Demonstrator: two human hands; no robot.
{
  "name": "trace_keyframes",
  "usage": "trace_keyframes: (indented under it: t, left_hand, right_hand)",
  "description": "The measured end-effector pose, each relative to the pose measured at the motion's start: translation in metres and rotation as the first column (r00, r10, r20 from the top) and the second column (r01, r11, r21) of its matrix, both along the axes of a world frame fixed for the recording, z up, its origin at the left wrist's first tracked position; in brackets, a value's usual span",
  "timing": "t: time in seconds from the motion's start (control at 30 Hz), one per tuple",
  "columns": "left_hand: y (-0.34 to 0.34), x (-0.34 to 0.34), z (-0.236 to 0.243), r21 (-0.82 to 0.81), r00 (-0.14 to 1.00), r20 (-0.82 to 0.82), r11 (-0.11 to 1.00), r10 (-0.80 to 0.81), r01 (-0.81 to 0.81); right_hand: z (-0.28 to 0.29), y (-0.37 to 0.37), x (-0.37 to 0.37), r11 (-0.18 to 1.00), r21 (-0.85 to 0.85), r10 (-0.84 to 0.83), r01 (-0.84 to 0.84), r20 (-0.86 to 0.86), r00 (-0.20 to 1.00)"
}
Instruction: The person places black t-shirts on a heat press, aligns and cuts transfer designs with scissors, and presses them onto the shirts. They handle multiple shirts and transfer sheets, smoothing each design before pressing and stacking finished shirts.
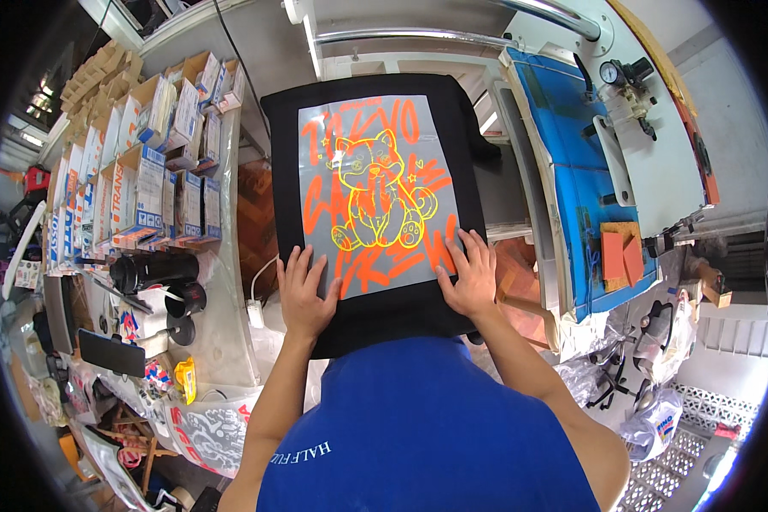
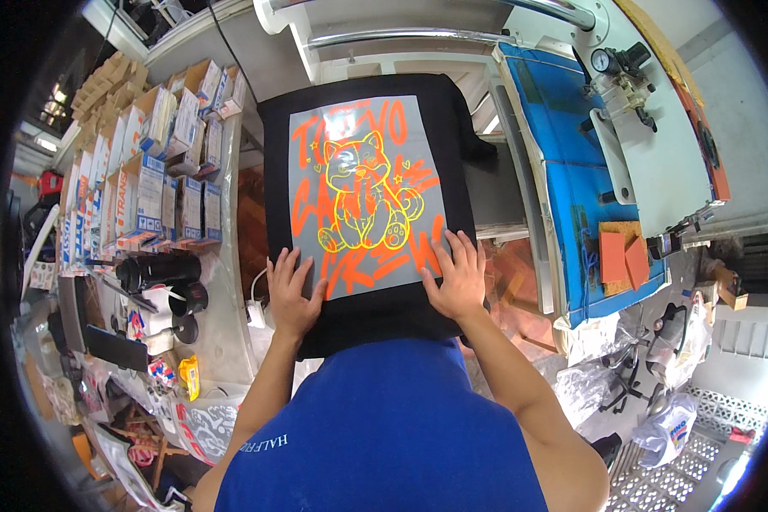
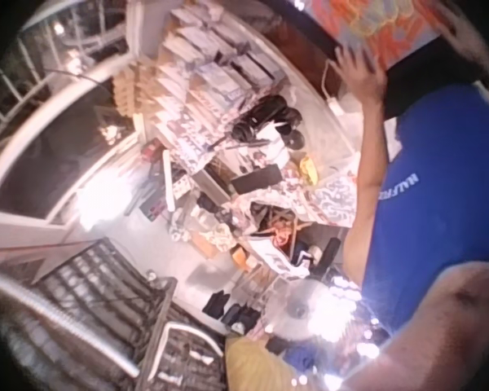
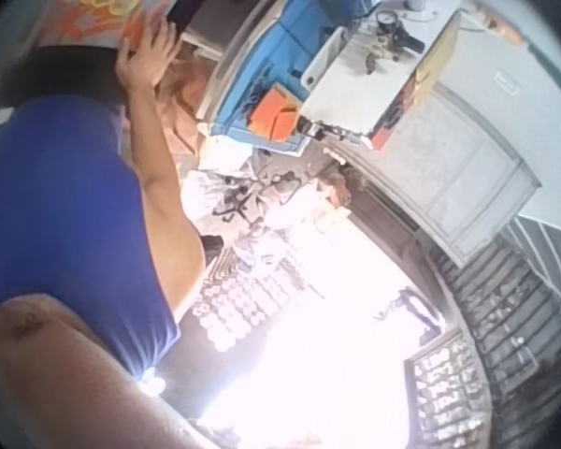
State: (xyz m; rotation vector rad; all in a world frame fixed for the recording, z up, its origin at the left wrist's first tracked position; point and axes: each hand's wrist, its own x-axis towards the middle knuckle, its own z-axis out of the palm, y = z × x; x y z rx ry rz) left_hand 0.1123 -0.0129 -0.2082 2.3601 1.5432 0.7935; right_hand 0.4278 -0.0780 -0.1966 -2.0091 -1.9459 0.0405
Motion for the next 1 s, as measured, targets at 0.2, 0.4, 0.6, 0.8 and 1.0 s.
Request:
trace_keyframes:
  t: [0.2,0.4,0.6,0.8,1.0]
  left_hand:
    - [-0.001,-0.001,-0.001,-0.010,1.000,0.002,1.000,0.002,-0.002]
    - [0.009,0.009,0.018,-0.014,0.999,-0.012,0.999,0.036,-0.036]
    - [0.164,0.030,0.057,-0.020,0.984,0.096,0.988,-0.151,0.153]
    - [0.399,0.119,0.008,-0.169,0.949,0.233,0.952,-0.213,0.255]
    - [0.513,0.167,-0.038,-0.641,0.919,-0.172,0.749,-0.354,0.169]
  right_hand:
    - [0.000,0.000,0.000,1.000,-0.007,0.004,-0.004,-0.003,1.000]
    - [0.001,0.001,0.001,0.999,-0.026,-0.025,0.025,0.004,1.000]
    - [0.005,0.007,0.001,0.999,-0.049,-0.019,0.018,-0.024,1.000]
    - [0.008,0.010,0.003,0.997,-0.070,-0.042,0.041,-0.011,0.999]
    - [0.003,0.012,0.004,0.993,-0.108,-0.055,0.050,-0.042,0.998]
